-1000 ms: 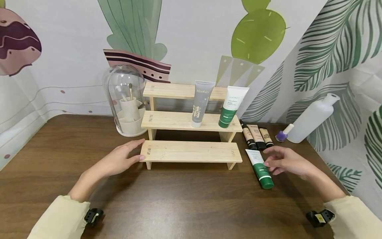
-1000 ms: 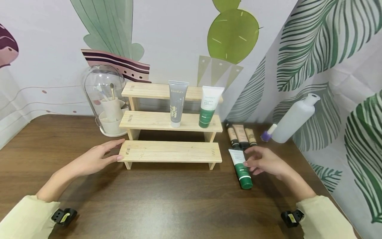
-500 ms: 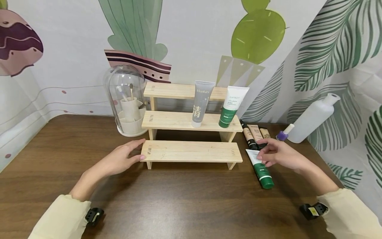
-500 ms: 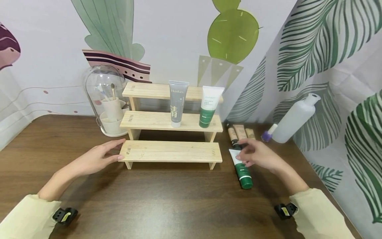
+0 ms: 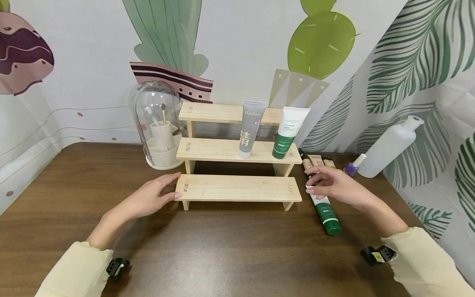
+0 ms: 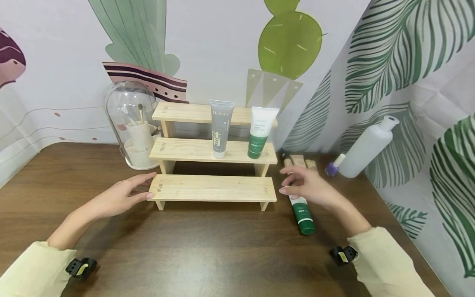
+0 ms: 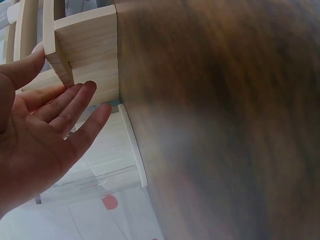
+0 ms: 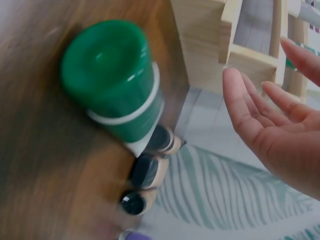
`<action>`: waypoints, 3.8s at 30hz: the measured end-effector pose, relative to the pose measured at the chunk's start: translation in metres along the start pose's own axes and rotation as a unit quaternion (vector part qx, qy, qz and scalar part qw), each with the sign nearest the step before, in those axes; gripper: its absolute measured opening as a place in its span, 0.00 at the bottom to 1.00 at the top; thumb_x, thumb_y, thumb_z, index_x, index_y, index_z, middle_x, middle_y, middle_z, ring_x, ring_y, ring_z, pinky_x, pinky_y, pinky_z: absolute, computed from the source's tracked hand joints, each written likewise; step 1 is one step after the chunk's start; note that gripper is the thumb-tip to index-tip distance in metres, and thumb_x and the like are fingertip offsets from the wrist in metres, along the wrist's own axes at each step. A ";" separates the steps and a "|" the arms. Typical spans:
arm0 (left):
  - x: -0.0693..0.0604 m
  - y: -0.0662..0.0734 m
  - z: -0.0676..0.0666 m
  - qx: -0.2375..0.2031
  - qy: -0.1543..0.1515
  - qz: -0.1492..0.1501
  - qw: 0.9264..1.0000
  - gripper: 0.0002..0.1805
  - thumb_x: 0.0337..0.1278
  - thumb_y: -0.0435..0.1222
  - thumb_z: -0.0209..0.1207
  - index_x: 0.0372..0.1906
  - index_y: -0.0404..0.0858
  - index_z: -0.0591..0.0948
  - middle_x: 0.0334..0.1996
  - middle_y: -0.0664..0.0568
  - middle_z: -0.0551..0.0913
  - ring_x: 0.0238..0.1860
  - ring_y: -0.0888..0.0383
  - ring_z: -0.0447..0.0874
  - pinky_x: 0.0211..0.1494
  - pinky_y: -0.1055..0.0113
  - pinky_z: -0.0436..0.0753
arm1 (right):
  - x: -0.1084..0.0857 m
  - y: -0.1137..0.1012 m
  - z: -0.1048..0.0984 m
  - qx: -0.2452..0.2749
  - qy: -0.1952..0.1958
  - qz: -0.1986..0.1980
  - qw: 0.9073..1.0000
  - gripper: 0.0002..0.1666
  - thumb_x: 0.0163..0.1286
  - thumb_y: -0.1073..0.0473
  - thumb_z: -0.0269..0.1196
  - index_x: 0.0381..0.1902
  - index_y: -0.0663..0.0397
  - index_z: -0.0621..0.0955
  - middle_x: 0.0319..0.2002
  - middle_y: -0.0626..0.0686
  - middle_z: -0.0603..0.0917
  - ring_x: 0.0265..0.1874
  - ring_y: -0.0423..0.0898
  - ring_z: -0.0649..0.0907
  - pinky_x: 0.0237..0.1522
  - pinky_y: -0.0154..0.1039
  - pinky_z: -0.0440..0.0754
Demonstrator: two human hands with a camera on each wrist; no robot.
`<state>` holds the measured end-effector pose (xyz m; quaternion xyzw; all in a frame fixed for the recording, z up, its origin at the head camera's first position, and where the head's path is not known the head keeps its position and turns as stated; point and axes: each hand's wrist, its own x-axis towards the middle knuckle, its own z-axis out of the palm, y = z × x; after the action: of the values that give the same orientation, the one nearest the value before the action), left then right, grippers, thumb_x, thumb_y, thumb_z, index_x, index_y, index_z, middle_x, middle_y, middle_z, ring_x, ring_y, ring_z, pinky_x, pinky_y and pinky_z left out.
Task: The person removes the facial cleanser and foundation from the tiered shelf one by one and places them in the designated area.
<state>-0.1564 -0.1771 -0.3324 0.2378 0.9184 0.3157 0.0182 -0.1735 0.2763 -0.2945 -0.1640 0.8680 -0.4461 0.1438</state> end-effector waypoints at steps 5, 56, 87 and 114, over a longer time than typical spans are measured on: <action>0.000 0.000 0.000 0.003 0.000 0.001 1.000 0.31 0.59 0.36 0.57 0.61 0.22 0.63 0.52 0.33 0.73 0.52 0.42 0.74 0.54 0.47 0.70 | 0.009 -0.010 0.007 0.003 -0.012 -0.015 1.000 0.29 0.60 0.67 0.62 0.58 0.65 0.67 0.44 0.66 0.77 0.37 0.46 0.82 0.38 0.42 0.81; 0.001 -0.003 0.002 0.007 0.000 0.004 1.000 0.31 0.59 0.35 0.57 0.61 0.22 0.63 0.52 0.33 0.73 0.51 0.42 0.74 0.53 0.47 0.71 | 0.087 -0.098 0.080 0.059 0.191 -0.140 0.970 0.26 0.56 0.71 0.65 0.51 0.64 0.68 0.44 0.62 0.78 0.40 0.53 0.80 0.42 0.42 0.79; 0.000 -0.004 0.002 0.010 -0.001 0.001 1.000 0.30 0.58 0.35 0.57 0.62 0.22 0.63 0.52 0.33 0.73 0.52 0.42 0.74 0.54 0.47 0.70 | 0.095 -0.097 0.083 0.013 0.229 -0.131 0.964 0.29 0.56 0.67 0.66 0.54 0.60 0.67 0.39 0.60 0.80 0.38 0.52 0.80 0.41 0.45 0.77; 0.000 -0.004 0.002 0.008 0.000 0.003 1.000 0.31 0.58 0.35 0.57 0.61 0.22 0.63 0.50 0.34 0.74 0.50 0.43 0.75 0.52 0.48 0.72 | 0.071 -0.094 0.075 -0.010 0.192 -0.135 0.972 0.26 0.54 0.68 0.67 0.48 0.62 0.69 0.38 0.60 0.82 0.35 0.52 0.82 0.39 0.45 0.77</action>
<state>-0.1578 -0.1788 -0.3369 0.2405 0.9202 0.3083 0.0159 -0.1929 0.1410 -0.2669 -0.1924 0.8535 -0.4761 -0.0891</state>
